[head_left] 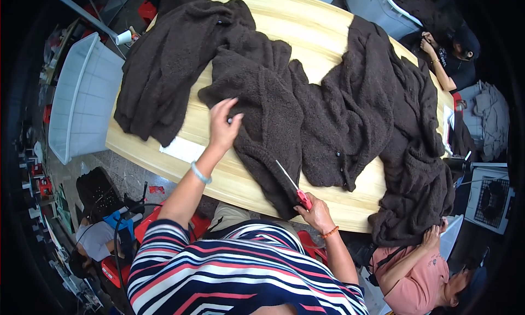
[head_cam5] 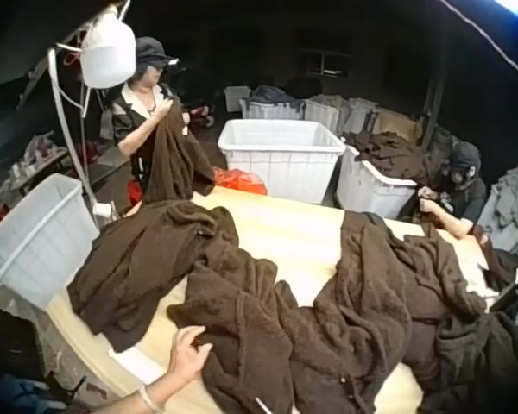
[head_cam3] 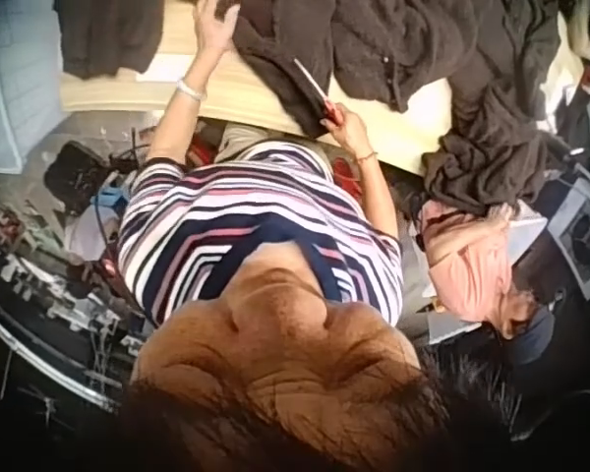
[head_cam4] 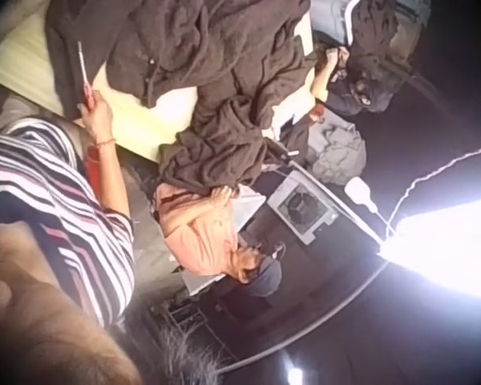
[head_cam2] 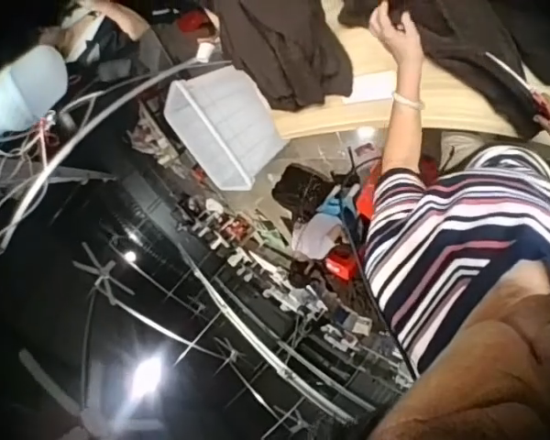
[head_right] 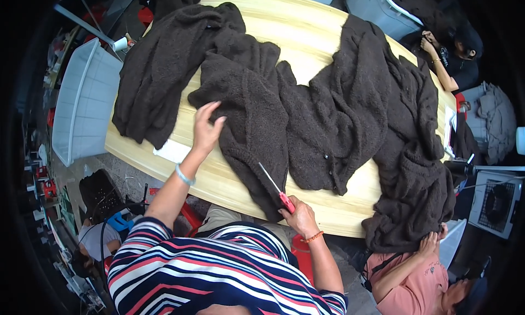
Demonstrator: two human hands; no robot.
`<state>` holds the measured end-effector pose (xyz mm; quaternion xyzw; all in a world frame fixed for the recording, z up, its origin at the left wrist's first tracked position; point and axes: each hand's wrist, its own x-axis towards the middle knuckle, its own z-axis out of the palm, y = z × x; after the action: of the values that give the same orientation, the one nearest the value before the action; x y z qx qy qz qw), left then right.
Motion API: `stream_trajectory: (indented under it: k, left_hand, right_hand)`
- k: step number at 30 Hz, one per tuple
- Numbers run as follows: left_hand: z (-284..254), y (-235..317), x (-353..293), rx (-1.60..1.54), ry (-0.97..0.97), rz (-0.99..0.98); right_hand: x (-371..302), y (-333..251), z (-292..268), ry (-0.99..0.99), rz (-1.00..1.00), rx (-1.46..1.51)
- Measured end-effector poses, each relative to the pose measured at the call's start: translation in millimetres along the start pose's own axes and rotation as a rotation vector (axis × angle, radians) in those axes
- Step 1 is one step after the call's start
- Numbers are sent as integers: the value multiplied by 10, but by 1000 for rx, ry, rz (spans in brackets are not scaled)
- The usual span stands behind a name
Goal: Trimming loose or excess threads from brown garments using scissors on a worktable.
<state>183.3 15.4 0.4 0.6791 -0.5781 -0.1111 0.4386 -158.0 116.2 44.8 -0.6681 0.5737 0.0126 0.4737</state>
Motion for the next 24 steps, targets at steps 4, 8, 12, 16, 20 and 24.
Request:
stream_trajectory:
  k: [4, 8, 12, 16, 20, 24]
  left_hand:
    - [38, -412, -669, -451, -62, -995]
    - [117, -206, -734, -772, -225, -1279]
    - [157, -201, -719, -850, -71, -1090]
    - [-104, -296, -385, -956, 204, -961]
    - [-825, 41, 459, -823, 410, -549]
    - [-764, 636, 782, -561, 4, 57]
  right_hand:
    - [47, -38, -9, -35, 20, -24]
    - [117, -190, -93, -99, -54, -81]
    - [98, -385, -163, -169, -190, -56]
    - [119, -613, -121, -196, -284, -16]
    - [213, -896, 30, -265, -454, 10]
    - [208, -944, 125, -300, -523, 25]
